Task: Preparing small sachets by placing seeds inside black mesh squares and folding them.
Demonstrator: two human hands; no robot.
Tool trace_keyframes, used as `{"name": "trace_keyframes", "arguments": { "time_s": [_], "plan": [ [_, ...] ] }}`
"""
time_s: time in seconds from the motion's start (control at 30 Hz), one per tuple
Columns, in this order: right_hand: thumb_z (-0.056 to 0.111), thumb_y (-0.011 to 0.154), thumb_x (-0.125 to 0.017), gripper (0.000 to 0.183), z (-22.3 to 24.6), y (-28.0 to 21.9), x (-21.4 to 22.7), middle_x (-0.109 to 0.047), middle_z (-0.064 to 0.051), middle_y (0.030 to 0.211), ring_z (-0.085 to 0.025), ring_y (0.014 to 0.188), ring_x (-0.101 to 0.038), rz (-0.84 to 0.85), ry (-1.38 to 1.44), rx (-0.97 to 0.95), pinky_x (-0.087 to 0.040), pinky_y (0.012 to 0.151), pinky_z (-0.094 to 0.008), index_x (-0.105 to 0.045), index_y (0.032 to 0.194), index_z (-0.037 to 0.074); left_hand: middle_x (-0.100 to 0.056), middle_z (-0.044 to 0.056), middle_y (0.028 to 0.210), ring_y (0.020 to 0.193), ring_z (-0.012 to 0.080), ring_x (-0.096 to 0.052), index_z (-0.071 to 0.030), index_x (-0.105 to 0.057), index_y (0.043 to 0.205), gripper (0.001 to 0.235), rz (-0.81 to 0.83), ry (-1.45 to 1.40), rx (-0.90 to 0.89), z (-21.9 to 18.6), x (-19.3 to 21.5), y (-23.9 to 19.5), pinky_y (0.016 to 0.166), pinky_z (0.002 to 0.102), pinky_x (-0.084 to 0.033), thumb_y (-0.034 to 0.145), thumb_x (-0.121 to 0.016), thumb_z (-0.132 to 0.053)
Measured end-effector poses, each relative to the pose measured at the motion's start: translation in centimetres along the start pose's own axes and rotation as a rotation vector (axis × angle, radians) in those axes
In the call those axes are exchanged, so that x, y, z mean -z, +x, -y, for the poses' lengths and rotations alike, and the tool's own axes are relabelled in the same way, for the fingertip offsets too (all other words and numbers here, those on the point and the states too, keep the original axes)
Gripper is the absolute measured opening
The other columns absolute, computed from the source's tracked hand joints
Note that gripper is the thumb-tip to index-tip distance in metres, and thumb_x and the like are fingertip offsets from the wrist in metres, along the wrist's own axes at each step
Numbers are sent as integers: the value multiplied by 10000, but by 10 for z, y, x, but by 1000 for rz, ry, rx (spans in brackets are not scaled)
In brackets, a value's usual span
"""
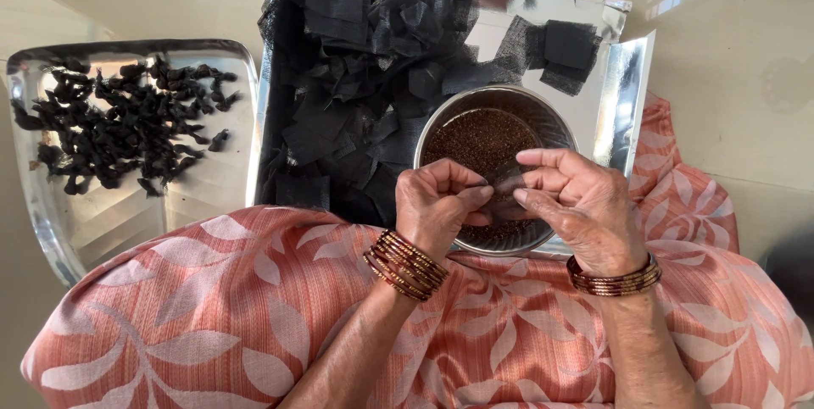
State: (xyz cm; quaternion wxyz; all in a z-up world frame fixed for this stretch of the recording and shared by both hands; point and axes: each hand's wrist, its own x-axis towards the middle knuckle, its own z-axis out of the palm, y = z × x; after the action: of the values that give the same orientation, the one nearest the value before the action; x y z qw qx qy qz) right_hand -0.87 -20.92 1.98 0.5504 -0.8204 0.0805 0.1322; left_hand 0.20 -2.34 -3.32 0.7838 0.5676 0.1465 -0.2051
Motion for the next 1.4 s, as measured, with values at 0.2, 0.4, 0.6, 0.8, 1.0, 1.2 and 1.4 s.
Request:
{"name": "trace_keyframes", "arguments": {
  "time_s": [0.2, 0.4, 0.6, 0.8, 1.0, 1.2, 1.4],
  "plan": [
    [-6, 870, -737, 298, -21, 6, 1, -794, -121, 944, -134, 792, -766, 31, 173, -78, -642, 745, -242, -723, 1164, -50, -751, 123, 788, 623, 143, -729, 57, -712, 884, 57, 44, -125, 1, 8, 1, 2, 554, 248, -649, 842, -750, 70],
    [-15, 874, -749, 177, -34, 13, 4, -789, -106, 895, -148, 784, -764, 24, 191, -99, -650, 758, -257, -778, 1047, -40, -747, 116, 790, 641, 133, -740, 41, -717, 903, 28, 33, -122, 4, 5, 2, 1, 577, 244, -674, 885, -696, 40],
    [-23, 871, -744, 161, -31, 10, -4, -791, -105, 883, -149, 772, -771, 38, 175, -86, -657, 747, -261, -783, 1026, -38, -749, 118, 737, 576, 130, -723, 53, -709, 860, 63, -15, 214, -129, -7, -4, -3, 482, 241, -625, 887, -724, -2],
    [-15, 900, -703, 173, -32, 14, 1, -786, -130, 989, -166, 808, -772, 87, 197, -17, -680, 735, -290, -761, 1056, -65, -734, 132, 772, 624, 118, -731, 54, -701, 881, 43, 81, 100, -161, 5, 0, 0, 541, 232, -664, 905, -694, 19],
    [-6, 886, -722, 180, -29, 11, -8, -775, -155, 949, -211, 766, -779, 103, 237, -99, -689, 700, -315, -740, 1048, -81, -739, 119, 706, 569, 137, -728, 61, -718, 849, 84, -35, 289, -123, -13, -8, -7, 467, 247, -634, 904, -690, 5],
    [0, 875, -751, 199, -33, 14, -4, -775, -146, 962, -181, 790, -766, 49, 251, -158, -655, 751, -285, -748, 1061, -69, -731, 110, 713, 571, 146, -731, 72, -703, 877, 59, 16, 172, -95, 1, -3, 1, 485, 241, -637, 902, -685, 22],
    [6, 855, -746, 224, -30, 15, -3, -796, -108, 984, -143, 849, -765, 50, 324, -160, -648, 799, -266, -748, 1072, -48, -740, 109, 760, 612, 146, -746, 83, -696, 932, 70, 81, 11, -137, 10, 1, 5, 547, 242, -654, 918, -636, 50]
  ]
}}
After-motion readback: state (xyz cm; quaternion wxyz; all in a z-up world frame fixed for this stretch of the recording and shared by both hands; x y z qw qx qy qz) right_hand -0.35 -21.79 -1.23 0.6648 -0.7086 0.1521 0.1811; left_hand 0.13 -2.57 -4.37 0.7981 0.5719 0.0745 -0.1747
